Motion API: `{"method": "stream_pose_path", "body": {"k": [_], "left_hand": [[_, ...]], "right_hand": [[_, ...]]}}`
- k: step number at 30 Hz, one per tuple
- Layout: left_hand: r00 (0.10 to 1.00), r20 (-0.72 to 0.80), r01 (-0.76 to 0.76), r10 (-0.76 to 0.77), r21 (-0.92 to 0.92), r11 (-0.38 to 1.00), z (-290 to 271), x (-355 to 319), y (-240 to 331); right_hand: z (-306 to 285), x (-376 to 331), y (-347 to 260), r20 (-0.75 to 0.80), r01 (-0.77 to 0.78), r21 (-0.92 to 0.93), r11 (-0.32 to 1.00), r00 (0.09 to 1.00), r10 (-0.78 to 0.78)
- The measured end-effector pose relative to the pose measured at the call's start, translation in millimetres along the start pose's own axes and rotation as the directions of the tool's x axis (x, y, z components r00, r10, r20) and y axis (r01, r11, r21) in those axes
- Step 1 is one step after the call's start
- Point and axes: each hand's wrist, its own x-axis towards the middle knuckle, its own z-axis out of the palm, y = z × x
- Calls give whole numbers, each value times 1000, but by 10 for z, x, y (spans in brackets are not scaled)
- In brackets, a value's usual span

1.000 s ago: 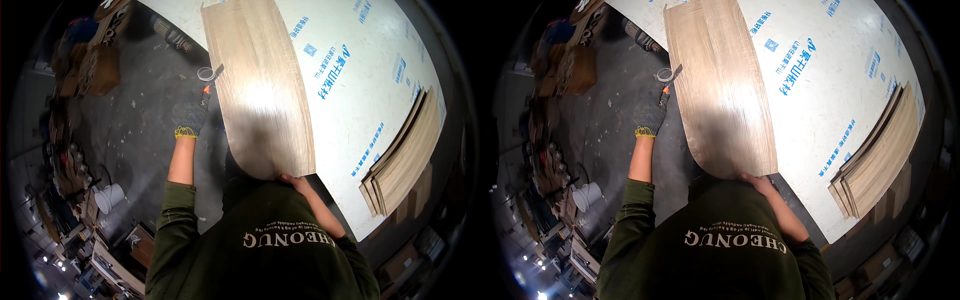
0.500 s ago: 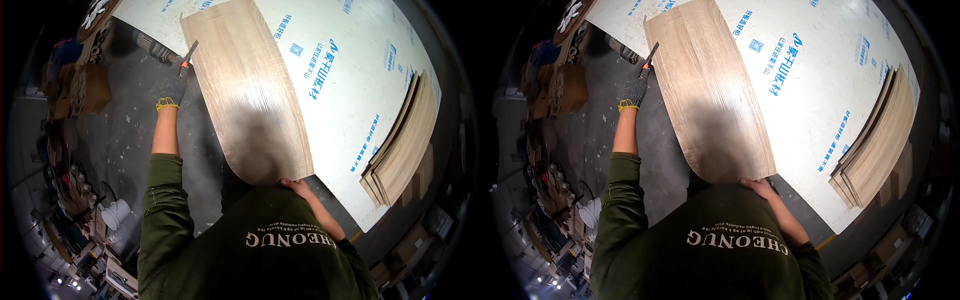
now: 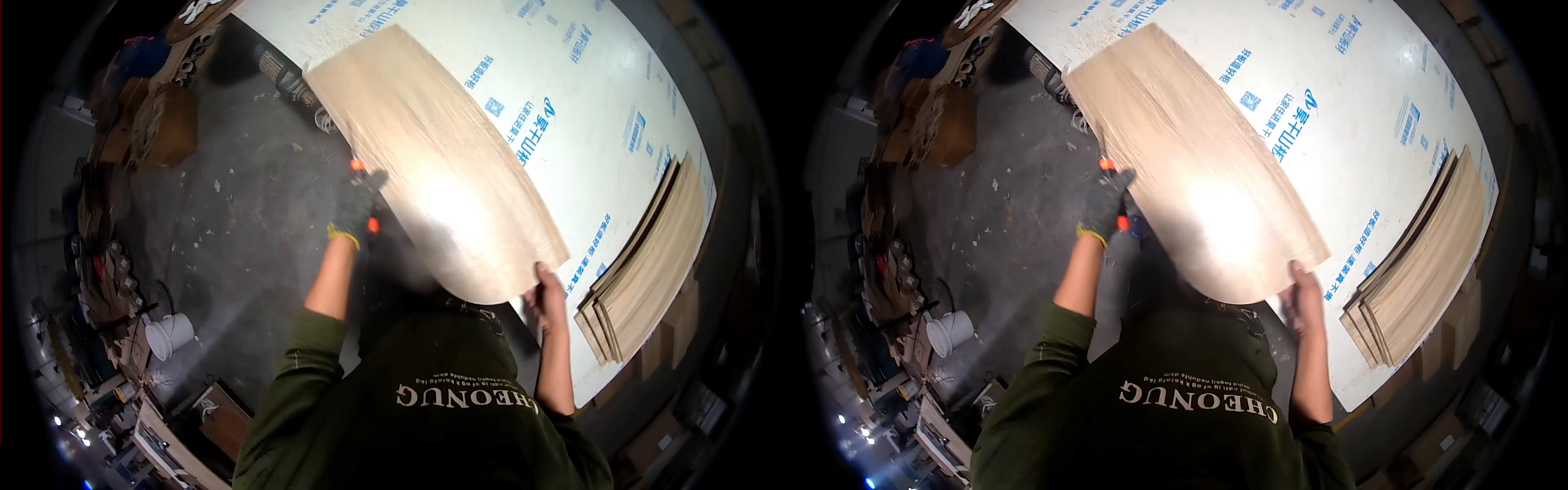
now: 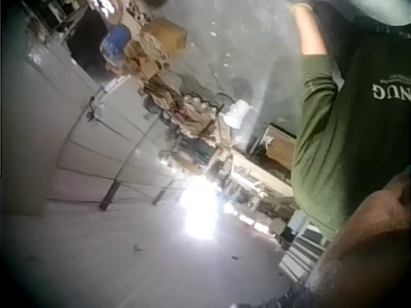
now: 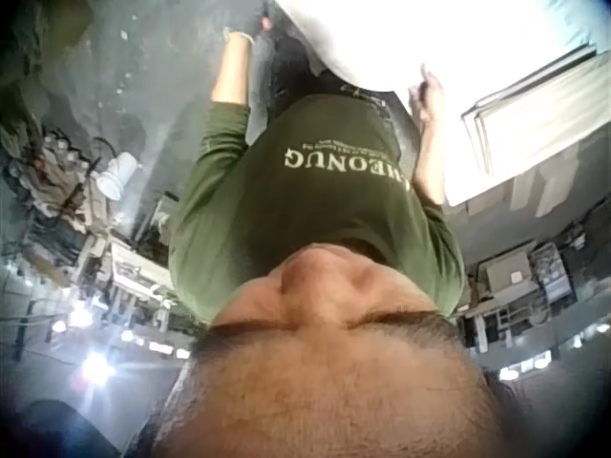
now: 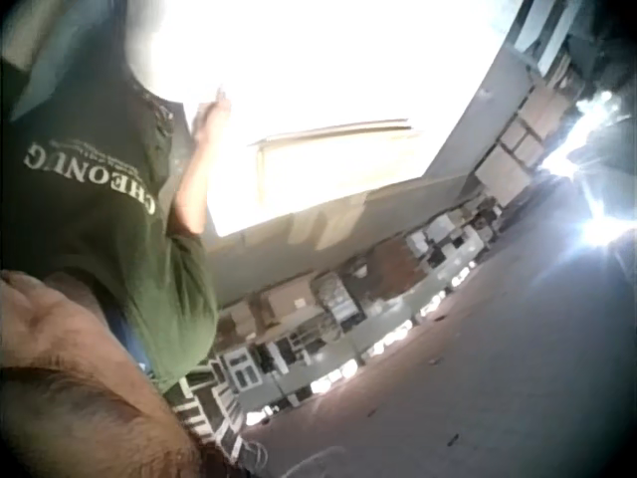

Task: The person sands the curved edges of wooden planks using a small hand-held sanding tool, flipping and moving the planks to sand different sections.

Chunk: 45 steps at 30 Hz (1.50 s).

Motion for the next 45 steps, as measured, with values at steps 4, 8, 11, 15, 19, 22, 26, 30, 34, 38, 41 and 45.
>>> {"method": "stream_pose_path", "body": {"k": [4, 8, 11, 15, 19, 22, 26, 30, 34, 38, 41, 45], "left_hand": [[929, -44, -344, 367, 257, 903, 600, -465, -312], [800, 80, -591, 595, 278, 757, 641, -981, -243], [567, 251, -775, 785, 486, 404, 287, -998, -208], [977, -212, 16, -37, -100, 995, -296, -755, 216], [973, -207, 47, -103, -260, 964, -540, -79, 411], [968, -252, -32, -7, -151, 988, -607, 370, 144], [959, -277, -49, 59, 42, 998, -515, 540, 168], [983, -181, 12, 6, 98, 995, -640, 597, 112], [982, 16, -188, 188, 10, 982, -921, 520, -98], [988, 53, 127, -143, 241, 962, -1395, 261, 368], [994, 84, 28, -70, 426, 904, -1529, 217, 630], [953, 210, 70, -219, 550, 832, -1530, 290, 769]], "right_hand": [[-621, 391, -285, -251, 338, -26, 941, 908, -334], [-568, 411, -501, -165, 313, -908, 279, 345, -924], [-386, 674, -664, -25, 478, -843, 245, 421, -907], [552, 1090, -926, 249, 577, -810, 108, 505, -826], [1567, 1716, -1193, 413, 674, -739, -2, 450, -792], [2338, 1825, -1351, 450, 679, -726, -109, 349, -822], [2730, 1828, -1294, 322, 569, -814, -113, 282, -904], [2780, 1782, -1313, 361, 548, -824, -148, 306, -881], [2758, 1777, -1335, 391, 570, -807, -155, 319, -863], [2716, 1798, -1341, 396, 565, -811, -150, 342, -852], [2706, 1786, -1340, 405, 561, -814, -151, 361, -840], [2738, 1764, -1365, 397, 550, -828, -108, 438, -807]]}}
